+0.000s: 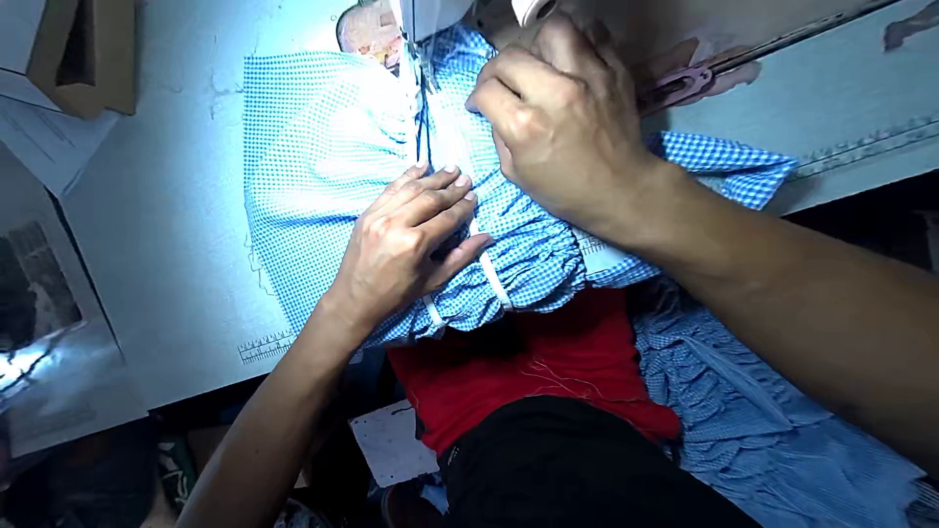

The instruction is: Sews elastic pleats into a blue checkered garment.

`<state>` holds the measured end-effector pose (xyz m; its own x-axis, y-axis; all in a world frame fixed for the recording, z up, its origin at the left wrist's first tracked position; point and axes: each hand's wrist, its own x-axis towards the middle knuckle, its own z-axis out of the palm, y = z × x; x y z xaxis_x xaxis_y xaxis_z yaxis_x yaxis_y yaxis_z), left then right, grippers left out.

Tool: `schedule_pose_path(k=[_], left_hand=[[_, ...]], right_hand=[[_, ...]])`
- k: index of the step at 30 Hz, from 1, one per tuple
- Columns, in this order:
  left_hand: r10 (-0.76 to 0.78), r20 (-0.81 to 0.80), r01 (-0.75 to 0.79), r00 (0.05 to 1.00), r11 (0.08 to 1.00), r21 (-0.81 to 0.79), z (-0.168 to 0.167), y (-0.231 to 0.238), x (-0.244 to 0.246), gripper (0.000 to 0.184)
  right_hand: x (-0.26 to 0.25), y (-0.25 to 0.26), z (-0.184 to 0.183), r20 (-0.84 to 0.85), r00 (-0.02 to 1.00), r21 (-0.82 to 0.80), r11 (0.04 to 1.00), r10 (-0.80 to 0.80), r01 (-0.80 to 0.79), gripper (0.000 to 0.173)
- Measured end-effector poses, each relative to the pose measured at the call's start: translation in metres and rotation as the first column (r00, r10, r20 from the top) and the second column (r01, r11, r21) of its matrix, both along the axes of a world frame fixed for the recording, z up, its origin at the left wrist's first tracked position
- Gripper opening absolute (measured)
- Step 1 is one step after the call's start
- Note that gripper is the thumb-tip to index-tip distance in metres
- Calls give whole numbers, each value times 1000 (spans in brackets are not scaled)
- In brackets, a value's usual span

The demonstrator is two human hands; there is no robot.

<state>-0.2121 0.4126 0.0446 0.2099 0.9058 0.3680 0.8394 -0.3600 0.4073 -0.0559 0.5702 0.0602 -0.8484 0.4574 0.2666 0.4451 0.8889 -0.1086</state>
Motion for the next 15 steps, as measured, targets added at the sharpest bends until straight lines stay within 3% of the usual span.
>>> schedule_pose_path(k=[4,8,13,15], left_hand=[[4,-1,-4,1000,1000,-6,5,0,4,26],[37,0,-37,999,997,-61,11,-2,11,37],[70,-72,-74,995,996,-51,11,-2,14,41],[73,-73,-76,995,996,-44,11,-2,15,38]], right_hand=[[6,0,1,49,999,-51,998,-22,24,40],[9,1,0,-39,999,-42,999,23,-25,27],[10,1,5,14,1000,-104,994,21,-20,35],[11,2,5,-10,998,-105,993,56,-56,30]])
